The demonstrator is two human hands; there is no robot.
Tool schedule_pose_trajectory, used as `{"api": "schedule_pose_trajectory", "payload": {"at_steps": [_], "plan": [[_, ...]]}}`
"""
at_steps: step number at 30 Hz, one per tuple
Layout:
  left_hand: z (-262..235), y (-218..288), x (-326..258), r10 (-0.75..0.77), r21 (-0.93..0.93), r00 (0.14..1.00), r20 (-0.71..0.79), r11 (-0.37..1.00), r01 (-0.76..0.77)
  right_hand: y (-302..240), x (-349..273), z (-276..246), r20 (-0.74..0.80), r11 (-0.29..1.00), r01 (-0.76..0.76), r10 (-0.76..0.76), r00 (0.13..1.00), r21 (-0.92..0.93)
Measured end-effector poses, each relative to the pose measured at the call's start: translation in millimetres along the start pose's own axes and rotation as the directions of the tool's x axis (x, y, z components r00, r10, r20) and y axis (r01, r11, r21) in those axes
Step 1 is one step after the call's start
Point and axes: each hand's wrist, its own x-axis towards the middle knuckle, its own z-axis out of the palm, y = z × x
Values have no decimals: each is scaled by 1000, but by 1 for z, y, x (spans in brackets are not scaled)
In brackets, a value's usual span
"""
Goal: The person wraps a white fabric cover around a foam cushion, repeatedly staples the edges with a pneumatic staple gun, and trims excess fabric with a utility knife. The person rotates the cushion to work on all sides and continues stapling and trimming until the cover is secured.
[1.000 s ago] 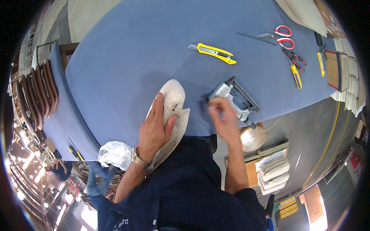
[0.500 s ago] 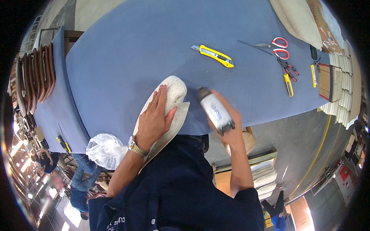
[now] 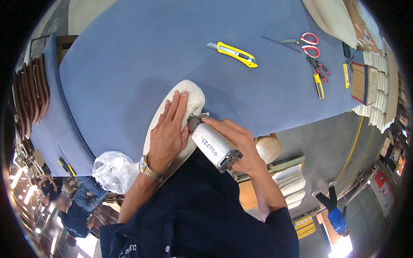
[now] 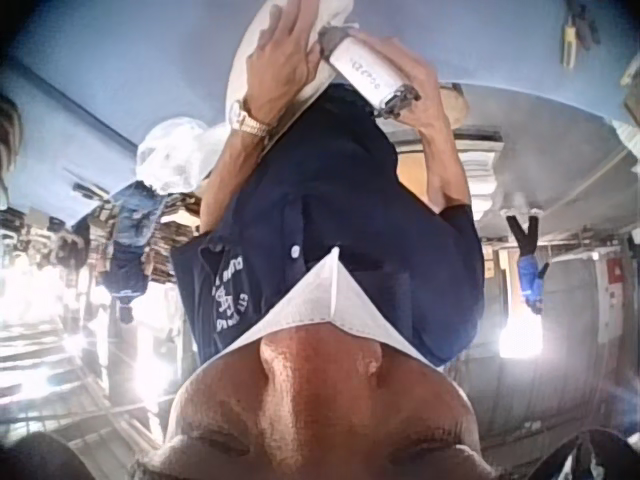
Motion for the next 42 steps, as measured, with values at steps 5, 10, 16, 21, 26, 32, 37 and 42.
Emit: {"api": "schedule_pose_trajectory", "payload": {"at_steps": [5, 10, 16, 21, 26, 32, 37, 42], "plan": [[-3, -2, 1, -4, -19, 1000, 16, 1000, 4, -10, 2, -1, 6, 996, -86, 86, 996, -38], [-6, -4, 3, -27, -46, 998, 57, 998, 30, -12, 2, -2, 32, 993, -112, 114, 993, -39], [-10, -6, 7, -23, -51, 996, 89, 998, 28, -14, 6, 0, 53, 989, -140, 142, 988, -37], [-14, -4, 7, -37, -87, 992, 119, 995, 47, -23, 17, -6, 135, 979, -203, 204, 970, -22], [-11, -4, 7, -58, -105, 990, 129, 992, 72, -26, 20, -1, 132, 972, -232, 236, 963, -44], [-5, 2, 6, -58, -18, 996, 63, 998, 59, -5, 1, 19, -18, 990, -125, 124, 992, -66], [-2, -3, -2, -63, -97, 998, 13, 993, 64, 1, -3, 22, -69, 999, -21, 18, 997, -41], [3, -6, -2, -21, -34, 1000, -6, 999, 21, 5, -15, 22, -62, 999, 46, -46, 997, 6]]}}
